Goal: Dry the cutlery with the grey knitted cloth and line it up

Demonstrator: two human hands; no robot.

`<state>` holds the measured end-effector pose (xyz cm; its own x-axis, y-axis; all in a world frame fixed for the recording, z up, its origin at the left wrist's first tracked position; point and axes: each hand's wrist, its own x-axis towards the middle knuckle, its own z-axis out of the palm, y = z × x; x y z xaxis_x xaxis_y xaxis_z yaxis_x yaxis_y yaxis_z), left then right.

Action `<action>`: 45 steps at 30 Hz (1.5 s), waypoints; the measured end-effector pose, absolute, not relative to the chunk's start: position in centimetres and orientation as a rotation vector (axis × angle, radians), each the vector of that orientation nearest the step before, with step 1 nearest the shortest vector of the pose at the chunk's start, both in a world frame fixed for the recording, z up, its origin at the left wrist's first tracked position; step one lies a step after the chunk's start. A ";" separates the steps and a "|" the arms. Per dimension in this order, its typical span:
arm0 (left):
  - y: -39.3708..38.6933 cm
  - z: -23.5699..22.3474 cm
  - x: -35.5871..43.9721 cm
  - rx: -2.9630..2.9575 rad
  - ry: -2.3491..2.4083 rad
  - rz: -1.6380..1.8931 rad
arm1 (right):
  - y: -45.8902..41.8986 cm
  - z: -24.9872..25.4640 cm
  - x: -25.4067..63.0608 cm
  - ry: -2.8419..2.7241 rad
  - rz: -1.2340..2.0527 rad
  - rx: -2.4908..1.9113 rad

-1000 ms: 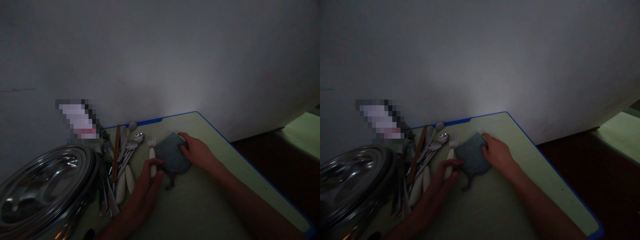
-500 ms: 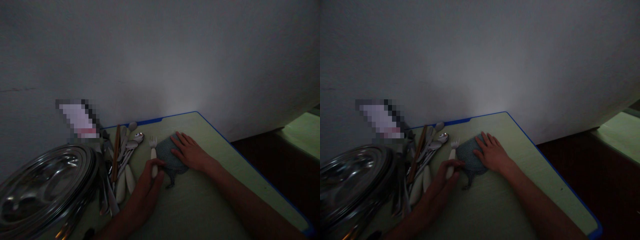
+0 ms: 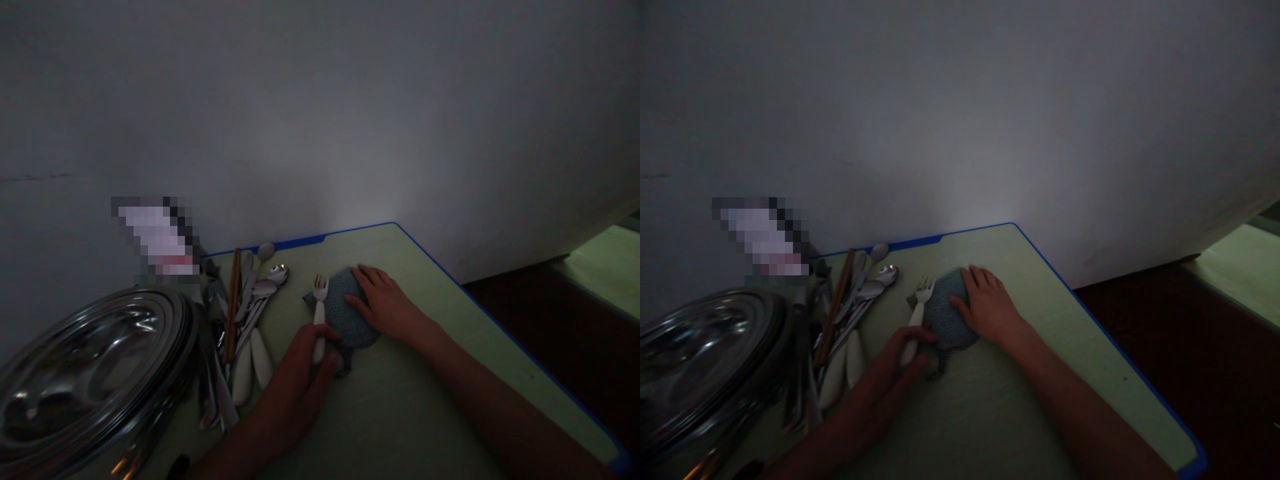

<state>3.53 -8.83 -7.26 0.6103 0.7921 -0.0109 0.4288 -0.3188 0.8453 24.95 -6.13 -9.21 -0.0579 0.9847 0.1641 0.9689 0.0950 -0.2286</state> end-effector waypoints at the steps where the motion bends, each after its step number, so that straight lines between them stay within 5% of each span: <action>1: -8.8 -7.2 3.6 1.970 0.962 0.519 | -6.1 -9.2 25.0 -2.101 0.085 -1.942; 16: -8.7 -7.1 3.8 2.115 0.916 0.470 | -6.2 -8.0 24.7 -1.939 0.107 -1.984; 38: -8.8 -6.8 2.9 1.973 0.875 0.473 | -5.3 -6.7 23.9 -0.816 1.298 -1.137; 45: -8.7 -6.3 2.7 1.895 0.850 0.430 | -5.4 -8.1 22.0 -0.674 1.320 -1.045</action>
<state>2.73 -8.72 -6.27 0.6928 0.7181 -0.0659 0.3729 -0.2785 0.8851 21.98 -5.43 -8.15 0.1718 0.9722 -0.1590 -0.4410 -0.0684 -0.8949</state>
